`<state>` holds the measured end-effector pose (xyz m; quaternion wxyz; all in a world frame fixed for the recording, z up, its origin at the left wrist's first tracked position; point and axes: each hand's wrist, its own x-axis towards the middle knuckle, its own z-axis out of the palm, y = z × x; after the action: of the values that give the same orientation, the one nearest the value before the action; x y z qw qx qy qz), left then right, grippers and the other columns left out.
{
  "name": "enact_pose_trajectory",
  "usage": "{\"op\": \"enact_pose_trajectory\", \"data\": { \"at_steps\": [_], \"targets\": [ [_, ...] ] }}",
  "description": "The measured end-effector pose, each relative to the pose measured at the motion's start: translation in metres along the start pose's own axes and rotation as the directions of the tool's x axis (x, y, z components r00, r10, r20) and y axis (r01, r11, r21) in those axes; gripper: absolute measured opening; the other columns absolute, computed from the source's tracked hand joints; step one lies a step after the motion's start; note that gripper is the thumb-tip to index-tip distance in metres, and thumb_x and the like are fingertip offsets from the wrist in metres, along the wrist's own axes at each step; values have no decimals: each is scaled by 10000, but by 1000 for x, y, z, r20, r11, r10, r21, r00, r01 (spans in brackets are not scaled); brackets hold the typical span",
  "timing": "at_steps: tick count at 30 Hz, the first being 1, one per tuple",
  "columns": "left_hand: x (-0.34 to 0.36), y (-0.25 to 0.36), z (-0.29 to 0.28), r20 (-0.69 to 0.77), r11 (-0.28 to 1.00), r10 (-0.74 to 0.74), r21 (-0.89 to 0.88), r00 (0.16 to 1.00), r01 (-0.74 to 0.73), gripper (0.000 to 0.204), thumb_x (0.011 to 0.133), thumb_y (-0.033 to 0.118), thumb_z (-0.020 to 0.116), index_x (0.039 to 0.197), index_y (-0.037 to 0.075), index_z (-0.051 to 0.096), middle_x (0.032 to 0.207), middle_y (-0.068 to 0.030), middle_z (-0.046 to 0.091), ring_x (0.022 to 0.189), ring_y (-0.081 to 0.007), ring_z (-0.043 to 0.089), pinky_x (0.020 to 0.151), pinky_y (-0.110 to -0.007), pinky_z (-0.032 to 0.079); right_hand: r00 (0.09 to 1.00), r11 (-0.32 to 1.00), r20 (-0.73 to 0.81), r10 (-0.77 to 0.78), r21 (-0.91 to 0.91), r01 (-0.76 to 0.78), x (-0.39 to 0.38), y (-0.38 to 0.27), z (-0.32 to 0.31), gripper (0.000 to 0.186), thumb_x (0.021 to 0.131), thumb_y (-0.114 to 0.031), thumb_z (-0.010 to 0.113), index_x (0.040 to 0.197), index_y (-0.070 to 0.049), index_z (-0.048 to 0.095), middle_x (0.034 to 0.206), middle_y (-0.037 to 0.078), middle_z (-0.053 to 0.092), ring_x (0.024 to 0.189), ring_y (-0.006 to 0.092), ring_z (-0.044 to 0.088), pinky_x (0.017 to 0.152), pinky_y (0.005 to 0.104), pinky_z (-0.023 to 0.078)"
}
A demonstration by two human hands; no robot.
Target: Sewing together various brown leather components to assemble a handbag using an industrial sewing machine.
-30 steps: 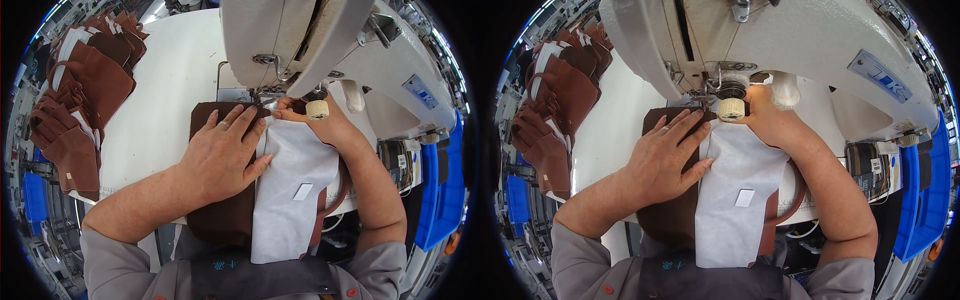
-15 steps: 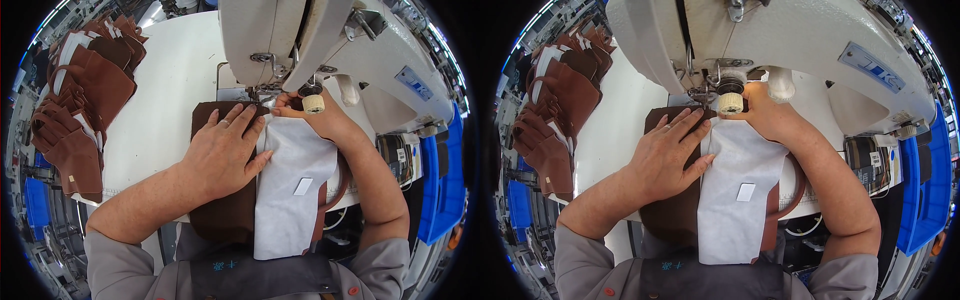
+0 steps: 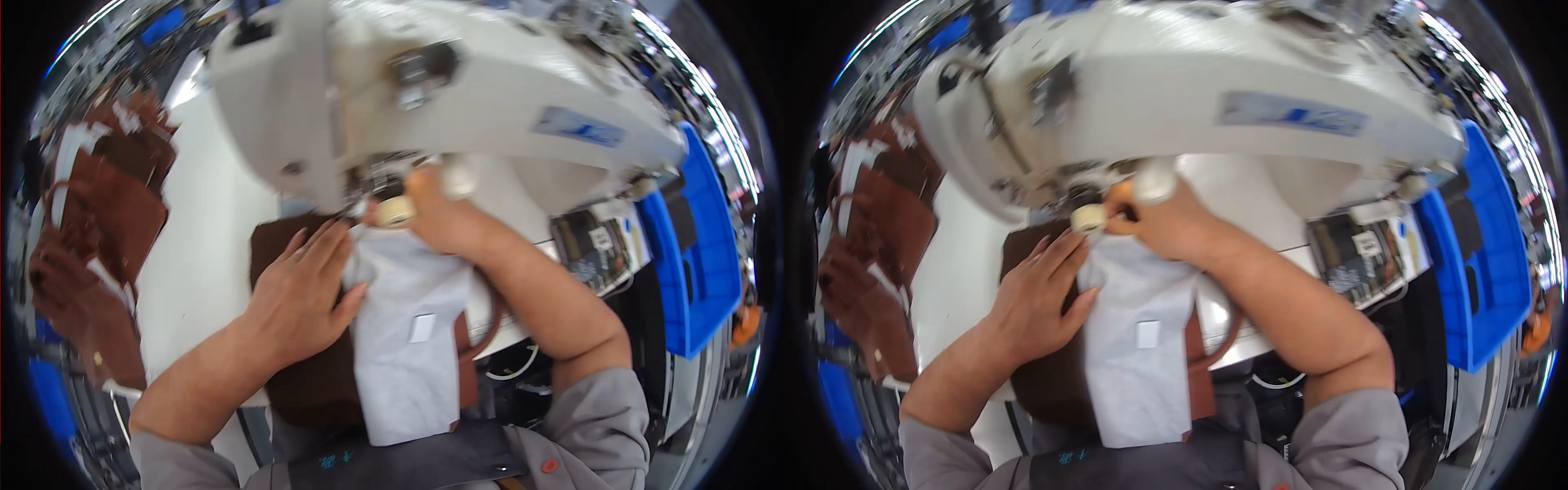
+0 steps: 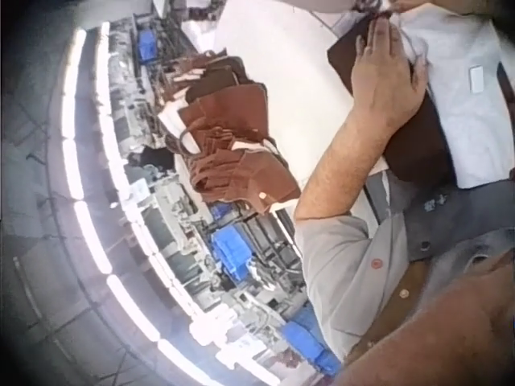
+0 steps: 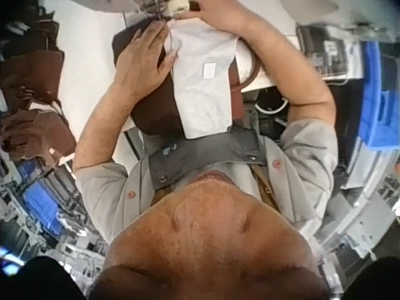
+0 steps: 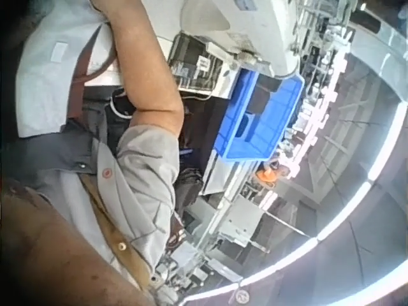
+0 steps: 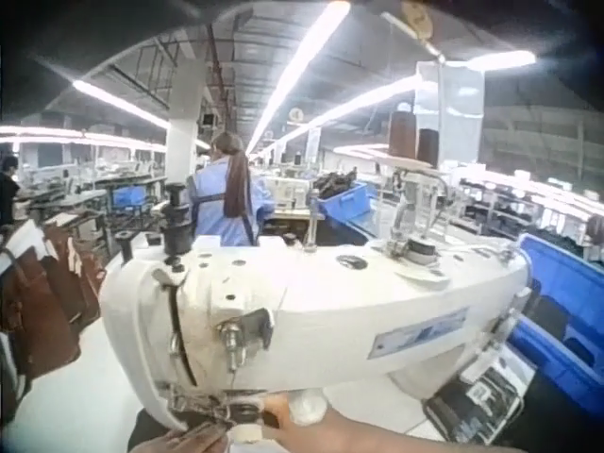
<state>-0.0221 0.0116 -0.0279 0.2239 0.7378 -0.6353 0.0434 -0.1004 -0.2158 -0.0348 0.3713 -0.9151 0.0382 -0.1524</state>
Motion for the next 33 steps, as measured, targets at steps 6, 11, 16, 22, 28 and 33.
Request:
{"op": "enact_pose_trajectory", "data": {
  "at_steps": [6,11,16,22,28,33],
  "targets": [
    [1,6,-3,43,999,-9,34,999,7,520,874,189,682,1288,-101,564,1339,-254,557,1212,-424,583,1056,-543,458,993,998,117,-30,54,24,0,0,-21,434,986,-452,519,927,-68,713,816,175,692,796,427,642,771,481,505],
    [4,7,-1,53,998,11,55,999,-14,519,890,221,677,1268,-119,575,1336,-265,558,1247,-415,570,1040,-551,472,988,961,-76,-137,233,151,-1,18,-11,484,1016,-424,420,920,-67,733,849,152,720,870,386,669,829,448,510],
    [4,10,-2,55,999,-34,31,998,32,493,884,149,660,1297,-101,561,1374,-267,547,1221,-437,579,1084,-534,433,998,960,-21,-66,273,69,1,15,-16,420,1017,-295,412,867,-37,707,867,115,731,874,243,695,854,355,520],
    [3,9,-2,68,999,-42,37,997,39,496,889,154,659,1299,-106,556,1369,-273,549,1221,-445,576,1086,-533,432,986,977,-115,-124,157,142,3,16,-13,346,965,-189,419,840,-45,708,838,127,723,838,298,684,834,380,515],
    [4,11,-3,73,998,-15,59,997,10,511,913,239,659,1261,-126,578,1330,-296,565,1236,-435,574,1051,-546,461,985,978,-150,-90,172,116,3,18,-9,455,1005,-285,391,760,-116,734,793,111,733,809,372,676,837,454,516],
    [3,11,-1,74,998,-11,58,997,7,513,915,250,657,1256,-126,580,1329,-296,566,1236,-433,575,1047,-545,464,974,969,-179,-138,178,170,2,21,-6,480,1010,-348,402,763,-102,732,776,113,726,796,381,671,818,463,515]
  ]
}}
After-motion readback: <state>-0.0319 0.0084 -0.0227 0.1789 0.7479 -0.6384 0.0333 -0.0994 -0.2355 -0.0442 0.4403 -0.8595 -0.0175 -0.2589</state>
